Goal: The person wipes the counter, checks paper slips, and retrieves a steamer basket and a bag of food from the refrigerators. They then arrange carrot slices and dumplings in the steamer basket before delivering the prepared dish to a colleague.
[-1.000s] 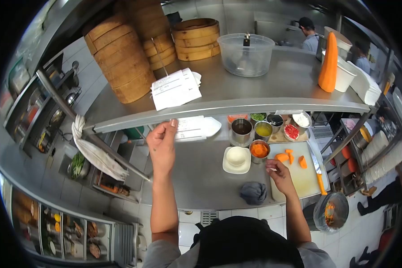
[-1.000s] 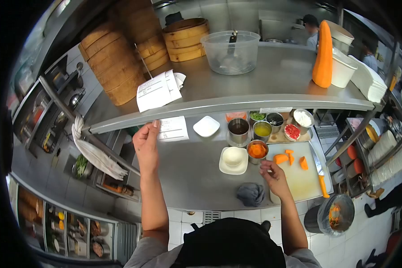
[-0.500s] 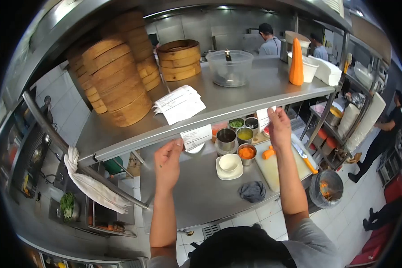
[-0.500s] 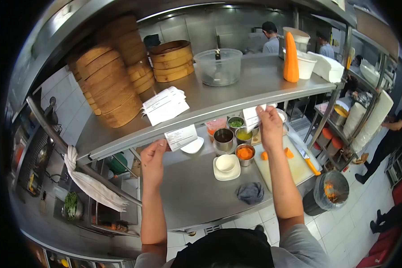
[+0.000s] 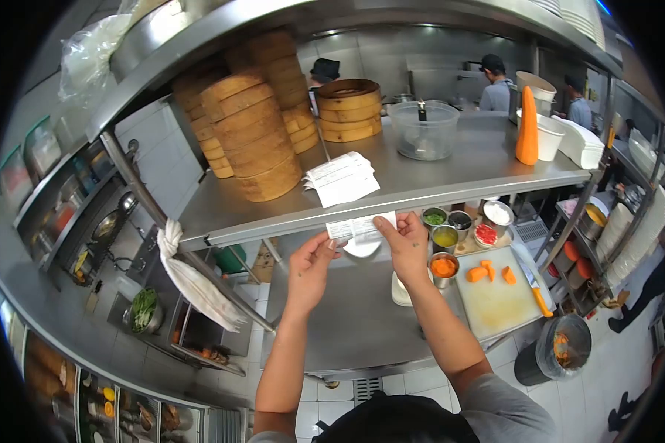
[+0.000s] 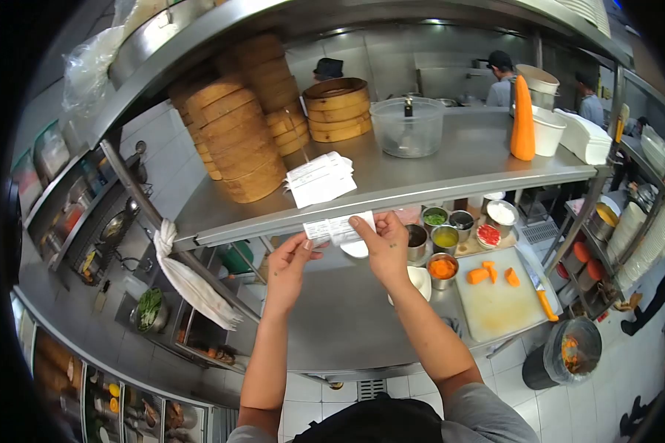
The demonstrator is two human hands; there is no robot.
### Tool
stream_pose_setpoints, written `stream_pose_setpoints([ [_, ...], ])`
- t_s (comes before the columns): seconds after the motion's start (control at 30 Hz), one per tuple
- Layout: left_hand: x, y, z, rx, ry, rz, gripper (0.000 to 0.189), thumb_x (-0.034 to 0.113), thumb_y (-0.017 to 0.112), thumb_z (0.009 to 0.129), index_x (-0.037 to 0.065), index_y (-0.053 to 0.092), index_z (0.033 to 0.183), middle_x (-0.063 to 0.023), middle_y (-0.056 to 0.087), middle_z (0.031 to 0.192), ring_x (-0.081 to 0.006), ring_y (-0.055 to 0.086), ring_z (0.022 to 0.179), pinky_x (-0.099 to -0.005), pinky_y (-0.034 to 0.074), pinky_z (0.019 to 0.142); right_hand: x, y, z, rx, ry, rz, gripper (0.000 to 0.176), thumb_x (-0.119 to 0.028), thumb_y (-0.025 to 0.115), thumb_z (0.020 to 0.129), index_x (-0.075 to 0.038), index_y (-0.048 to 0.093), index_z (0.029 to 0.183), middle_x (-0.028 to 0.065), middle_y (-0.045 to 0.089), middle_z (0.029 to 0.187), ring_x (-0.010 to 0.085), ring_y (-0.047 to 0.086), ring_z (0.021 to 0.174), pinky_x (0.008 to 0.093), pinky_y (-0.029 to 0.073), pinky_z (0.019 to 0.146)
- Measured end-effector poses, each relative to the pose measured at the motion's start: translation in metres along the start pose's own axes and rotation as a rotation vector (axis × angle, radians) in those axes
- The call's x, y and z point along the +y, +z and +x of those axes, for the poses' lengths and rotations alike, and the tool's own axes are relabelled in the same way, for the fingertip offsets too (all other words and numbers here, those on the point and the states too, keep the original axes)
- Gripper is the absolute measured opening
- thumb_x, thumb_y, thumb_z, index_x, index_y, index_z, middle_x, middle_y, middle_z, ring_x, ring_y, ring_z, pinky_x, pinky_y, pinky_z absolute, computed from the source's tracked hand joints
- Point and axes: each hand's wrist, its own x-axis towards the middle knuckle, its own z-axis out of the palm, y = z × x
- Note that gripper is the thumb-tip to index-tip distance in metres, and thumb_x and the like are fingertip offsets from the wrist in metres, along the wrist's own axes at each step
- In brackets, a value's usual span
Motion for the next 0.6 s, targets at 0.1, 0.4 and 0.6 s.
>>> stream_pose_setpoints([
  [0.1,0.020,-0.007,-0.011,0.157,0.030,0.263,0.028,0.017,0.060,0.099,-0.003,0.066,0.117,-0.0083,0.070,0.104,-0.0112,0.064,0.095,-0.0252,0.051,0.080,0.008,-0.010,0.003,0.006,-0.135,-0.094,0.040,-0.010,0.078,0.085,0.001,0.054,0.115,0.0138,0.065,0.110,0.0149,0.065,0.092,0.0270,0.051,0.081],
  [0.4,0.179,-0.081,0.127,0.587,0.731,0.974,0.073,0.041,0.075,0.084,0.000,0.049,0.138,-0.0249,0.050,0.133,-0.0393,0.055,0.116,-0.0443,0.044,0.100,-0.009,-0.027,-0.032,-0.211,-0.247,-0.261,0.028,-0.005,0.065,0.092,-0.007,0.057,0.118,0.0024,0.058,0.115,0.0101,0.055,0.102,0.0252,0.047,0.082],
  [0.6,0.195,-0.113,0.213,0.230,0.397,0.781,0.078,0.044,0.087,0.069,-0.008,0.058,0.119,-0.0200,0.070,0.100,-0.0256,0.067,0.093,-0.0348,0.051,0.086,-0.086,0.013,-0.049,-0.260,-0.390,-0.783,0.027,-0.013,0.073,0.086,-0.006,0.062,0.109,0.0046,0.064,0.109,0.0113,0.060,0.095,0.0288,0.051,0.076],
])
